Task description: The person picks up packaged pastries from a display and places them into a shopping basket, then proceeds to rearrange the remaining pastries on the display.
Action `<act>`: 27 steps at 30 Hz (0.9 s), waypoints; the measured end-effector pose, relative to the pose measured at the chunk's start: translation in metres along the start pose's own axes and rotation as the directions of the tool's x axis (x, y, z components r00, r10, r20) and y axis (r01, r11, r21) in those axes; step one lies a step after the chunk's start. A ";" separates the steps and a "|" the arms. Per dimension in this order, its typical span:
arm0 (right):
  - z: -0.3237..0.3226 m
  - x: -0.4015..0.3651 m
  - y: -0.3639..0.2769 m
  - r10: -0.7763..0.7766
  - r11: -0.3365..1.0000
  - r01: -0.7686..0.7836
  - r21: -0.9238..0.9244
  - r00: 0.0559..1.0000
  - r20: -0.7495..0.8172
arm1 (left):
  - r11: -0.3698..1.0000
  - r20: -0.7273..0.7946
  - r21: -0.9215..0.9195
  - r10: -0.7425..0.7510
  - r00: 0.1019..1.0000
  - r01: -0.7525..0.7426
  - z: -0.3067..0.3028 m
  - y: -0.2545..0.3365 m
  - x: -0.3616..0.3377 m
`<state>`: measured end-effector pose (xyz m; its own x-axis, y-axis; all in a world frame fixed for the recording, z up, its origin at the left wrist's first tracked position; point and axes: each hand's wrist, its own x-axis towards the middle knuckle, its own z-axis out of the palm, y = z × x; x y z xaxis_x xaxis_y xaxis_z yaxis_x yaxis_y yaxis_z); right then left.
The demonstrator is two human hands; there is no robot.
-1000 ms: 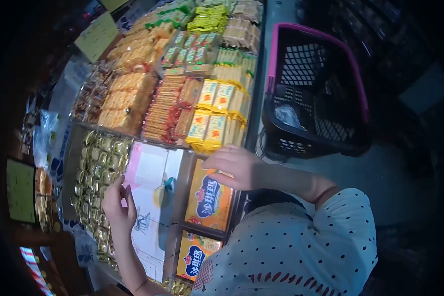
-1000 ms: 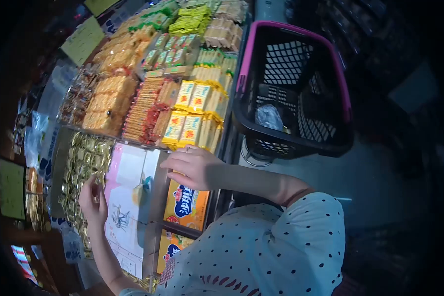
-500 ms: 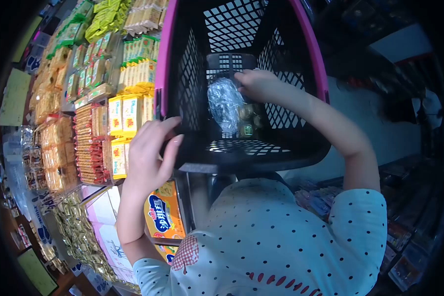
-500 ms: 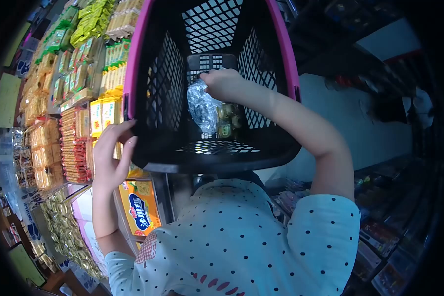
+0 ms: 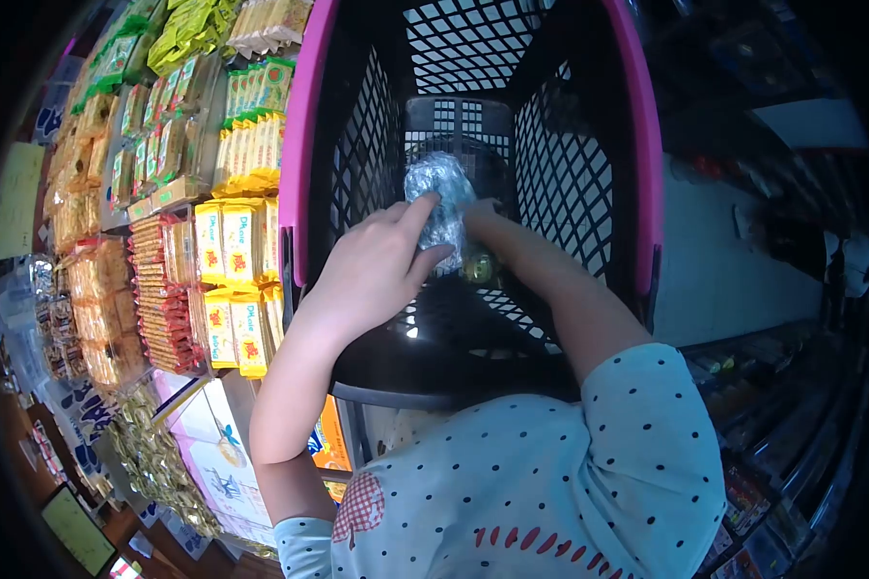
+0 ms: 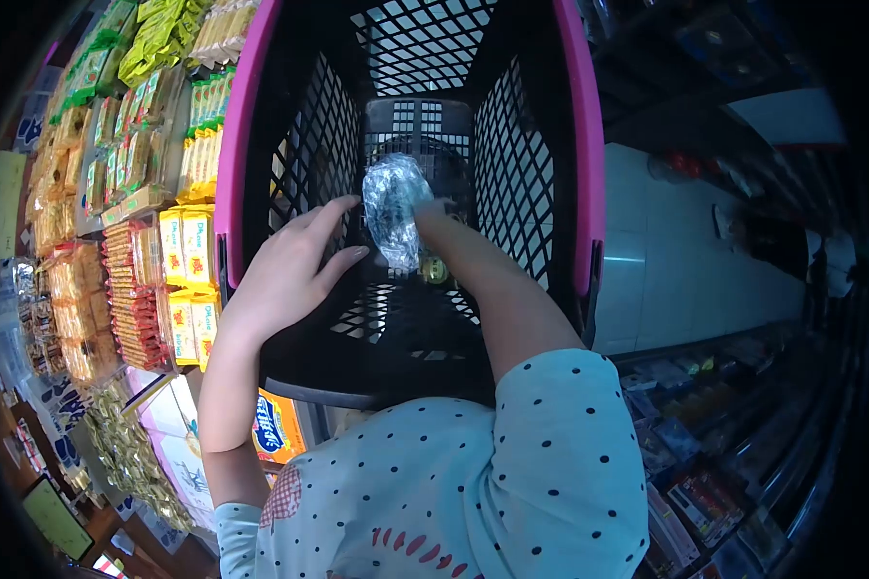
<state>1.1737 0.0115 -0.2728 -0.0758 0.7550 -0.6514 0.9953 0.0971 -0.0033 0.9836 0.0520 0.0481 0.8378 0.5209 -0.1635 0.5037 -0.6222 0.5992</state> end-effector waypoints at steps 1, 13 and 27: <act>0.012 0.005 -0.006 0.010 1.000 -0.010 0.008 1.000 0.003 | 0.999 -0.050 -0.028 0.020 0.999 -0.021 0.003 -0.005 -0.001; -0.144 -0.032 -0.008 -0.236 0.945 0.261 -0.199 0.962 0.140 | 0.997 -0.296 -0.074 -0.038 0.955 0.017 0.008 -0.022 -0.011; -0.292 -0.162 0.007 -0.276 0.485 0.395 0.780 0.916 -0.292 | 0.842 -0.281 -0.532 -0.277 0.919 0.091 -0.005 -0.024 -0.013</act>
<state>1.1756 0.0798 0.0542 -0.3618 0.8540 -0.3739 0.4999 -0.1608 -0.8510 0.9594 0.0635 0.0398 0.5713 0.8152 -0.0954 0.3881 -0.1659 0.9066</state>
